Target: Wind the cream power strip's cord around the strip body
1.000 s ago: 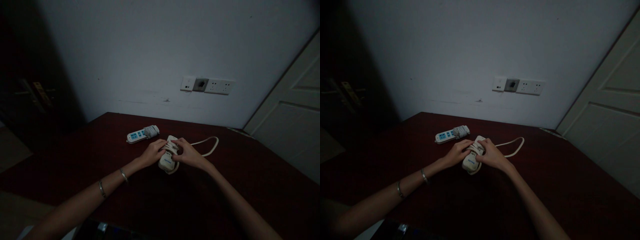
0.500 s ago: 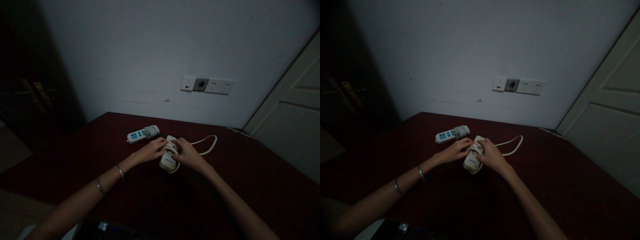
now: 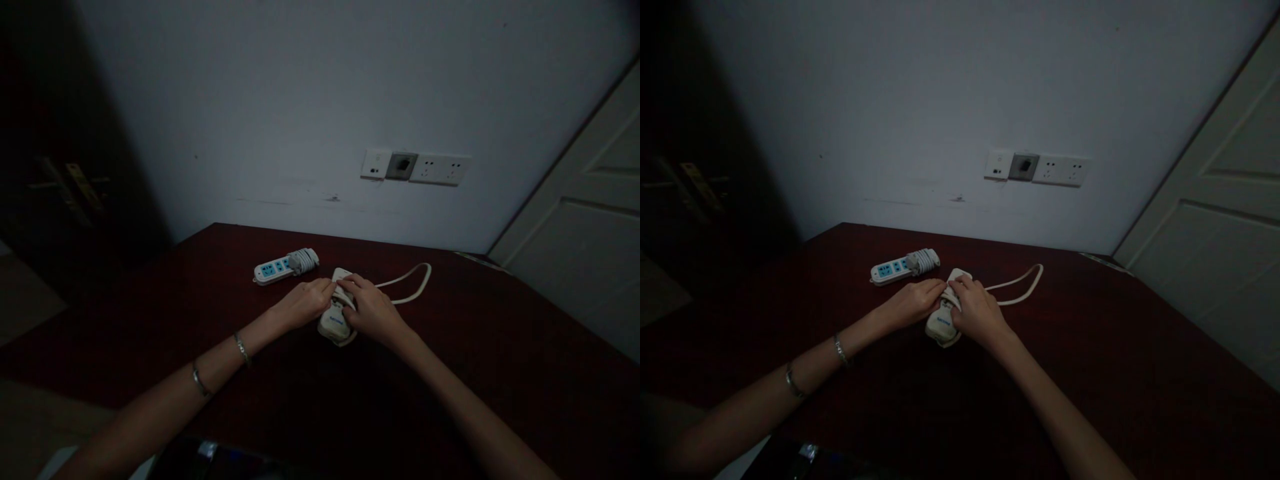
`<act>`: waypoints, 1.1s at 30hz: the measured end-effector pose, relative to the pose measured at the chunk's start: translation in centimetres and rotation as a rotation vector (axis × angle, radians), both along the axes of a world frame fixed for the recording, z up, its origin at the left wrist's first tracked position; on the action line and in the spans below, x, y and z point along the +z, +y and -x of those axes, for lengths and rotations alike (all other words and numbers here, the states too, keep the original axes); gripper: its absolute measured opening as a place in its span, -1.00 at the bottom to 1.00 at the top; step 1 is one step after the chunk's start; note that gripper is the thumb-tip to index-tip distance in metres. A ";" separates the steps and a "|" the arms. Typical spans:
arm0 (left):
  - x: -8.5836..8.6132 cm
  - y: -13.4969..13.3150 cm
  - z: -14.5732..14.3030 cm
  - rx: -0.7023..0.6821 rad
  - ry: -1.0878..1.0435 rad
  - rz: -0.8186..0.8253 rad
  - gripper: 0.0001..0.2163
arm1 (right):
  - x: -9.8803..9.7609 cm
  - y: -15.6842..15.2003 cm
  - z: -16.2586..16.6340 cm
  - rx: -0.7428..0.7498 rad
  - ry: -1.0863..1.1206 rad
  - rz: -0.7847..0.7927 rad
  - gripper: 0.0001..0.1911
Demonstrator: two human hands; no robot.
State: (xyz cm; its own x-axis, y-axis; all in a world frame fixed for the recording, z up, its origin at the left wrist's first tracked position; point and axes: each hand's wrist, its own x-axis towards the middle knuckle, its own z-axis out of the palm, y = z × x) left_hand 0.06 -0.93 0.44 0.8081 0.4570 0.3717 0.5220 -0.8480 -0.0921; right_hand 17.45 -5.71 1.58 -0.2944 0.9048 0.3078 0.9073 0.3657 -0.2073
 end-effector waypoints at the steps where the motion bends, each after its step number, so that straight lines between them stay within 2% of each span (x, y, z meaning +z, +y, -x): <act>1: 0.1 -0.1 -0.1 0.010 0.025 -0.012 -0.83 | 0.0 -0.1 0.1 -0.007 -0.023 -0.012 -0.46; 9: 0.0 -0.1 -0.2 0.010 0.125 -0.161 -0.84 | 0.0 -0.2 0.4 -0.005 -0.155 -0.107 -0.48; 17: 0.2 0.1 -0.1 -0.032 0.096 -0.157 -0.87 | -0.3 0.1 0.1 0.019 -0.214 -0.137 -0.46; 25: 0.2 0.2 0.0 -0.086 0.124 -0.251 -0.81 | -0.1 -0.1 0.3 0.003 -0.268 -0.122 -0.60; 33: 0.1 0.2 0.1 -0.097 0.139 -0.275 -0.83 | 0.2 0.0 -0.2 0.047 -0.269 -0.110 -0.59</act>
